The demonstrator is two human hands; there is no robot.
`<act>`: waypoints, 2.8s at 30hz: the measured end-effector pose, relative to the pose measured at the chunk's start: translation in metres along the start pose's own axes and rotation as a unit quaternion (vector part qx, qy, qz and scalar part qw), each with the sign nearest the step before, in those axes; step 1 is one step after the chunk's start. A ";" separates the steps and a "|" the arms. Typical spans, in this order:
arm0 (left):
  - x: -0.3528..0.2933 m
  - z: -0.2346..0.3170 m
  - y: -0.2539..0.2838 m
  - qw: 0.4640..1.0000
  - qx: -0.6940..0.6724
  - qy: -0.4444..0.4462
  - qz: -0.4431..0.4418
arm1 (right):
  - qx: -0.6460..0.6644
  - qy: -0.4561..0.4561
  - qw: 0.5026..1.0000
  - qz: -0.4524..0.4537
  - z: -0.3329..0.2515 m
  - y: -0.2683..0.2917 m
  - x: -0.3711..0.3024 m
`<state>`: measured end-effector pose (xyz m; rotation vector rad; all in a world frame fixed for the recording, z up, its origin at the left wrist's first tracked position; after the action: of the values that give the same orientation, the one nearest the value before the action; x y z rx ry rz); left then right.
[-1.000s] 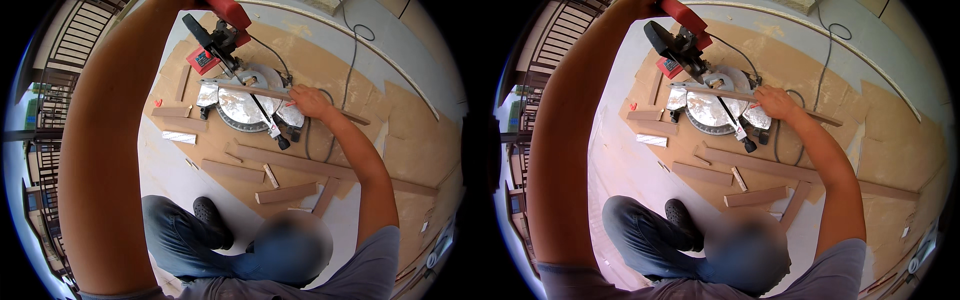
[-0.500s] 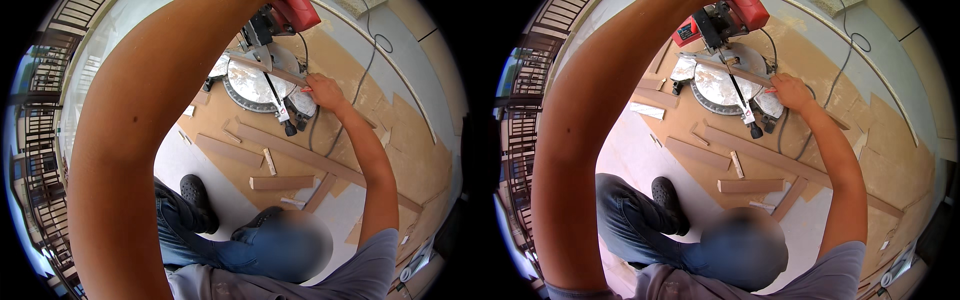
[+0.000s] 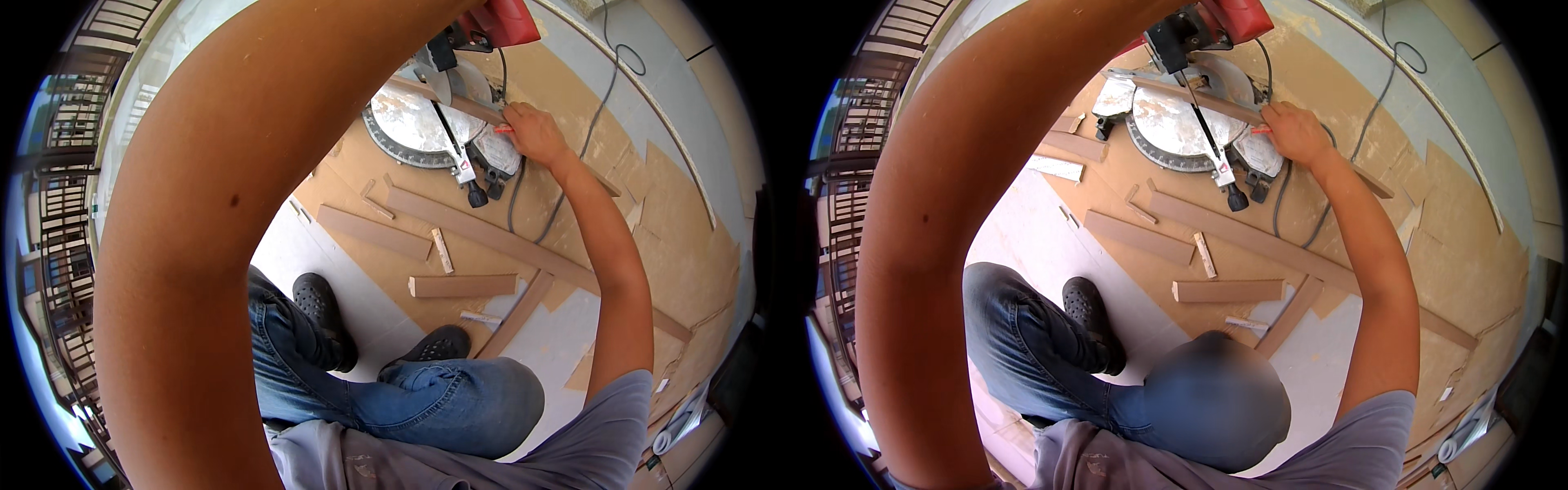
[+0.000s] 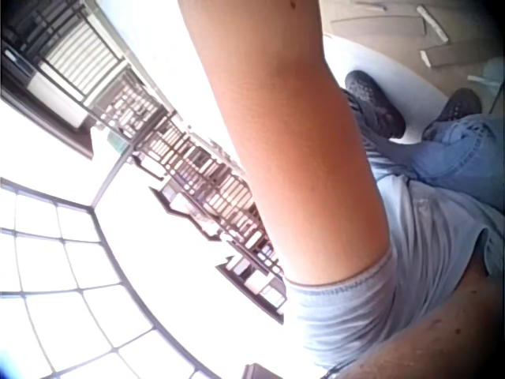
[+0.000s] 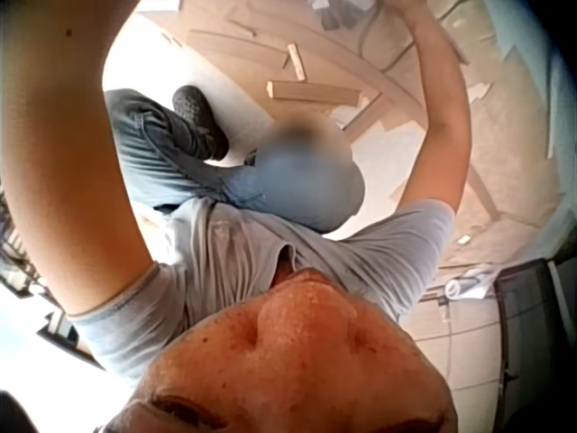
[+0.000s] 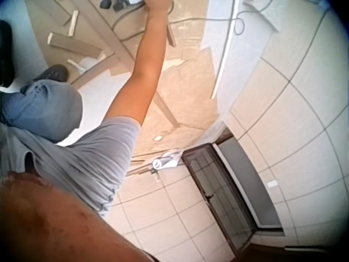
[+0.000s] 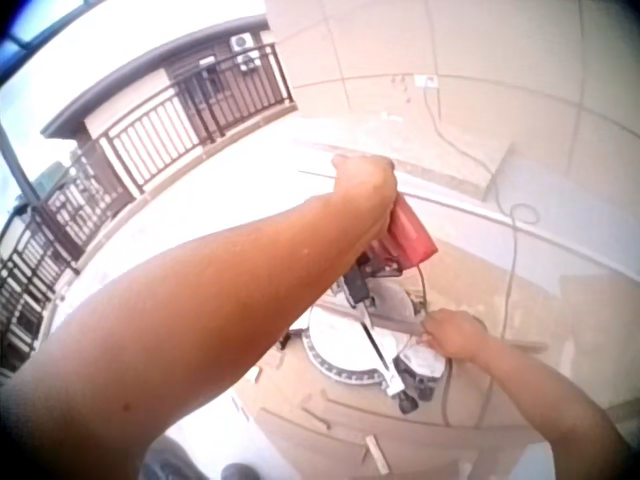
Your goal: The person measures and marks a wooden strip against a wall base, then carries it to a miter saw on a patio and cuts the strip into smaller pieces.
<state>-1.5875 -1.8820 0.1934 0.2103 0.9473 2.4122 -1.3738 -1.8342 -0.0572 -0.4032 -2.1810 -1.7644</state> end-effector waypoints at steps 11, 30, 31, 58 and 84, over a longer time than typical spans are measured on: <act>-0.043 -0.002 0.002 0.962 -0.188 0.053 0.190 | 0.008 -0.015 1.000 -0.007 -0.002 0.004 0.001; -0.071 0.000 -0.003 0.961 -0.170 0.037 0.213 | 0.010 -0.021 1.000 0.004 0.003 -0.003 -0.004; -0.075 0.000 -0.002 0.960 -0.182 0.026 0.212 | 0.010 -0.020 1.000 0.011 0.002 -0.003 -0.005; -0.106 -0.009 -0.031 0.942 -0.300 0.000 0.149 | 0.025 -0.016 0.999 0.040 0.011 -0.010 -0.013; -0.188 -0.048 -0.104 0.951 -0.219 -0.121 0.180 | 0.075 -0.015 0.995 0.071 0.015 -0.018 -0.014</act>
<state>-1.4004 -1.9466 0.0975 0.5356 0.2636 2.7715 -1.3694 -1.8234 -0.0823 -0.5377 -2.2268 -1.5189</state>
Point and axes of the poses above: each hand's wrist, its own x-axis towards the middle knuckle, its own y-axis out of the back of the hand, z = x × y, the point moved 3 cm from there along x, towards the middle knuckle, and after that the axes turned 10 degrees about z, right-handed, at the moved point
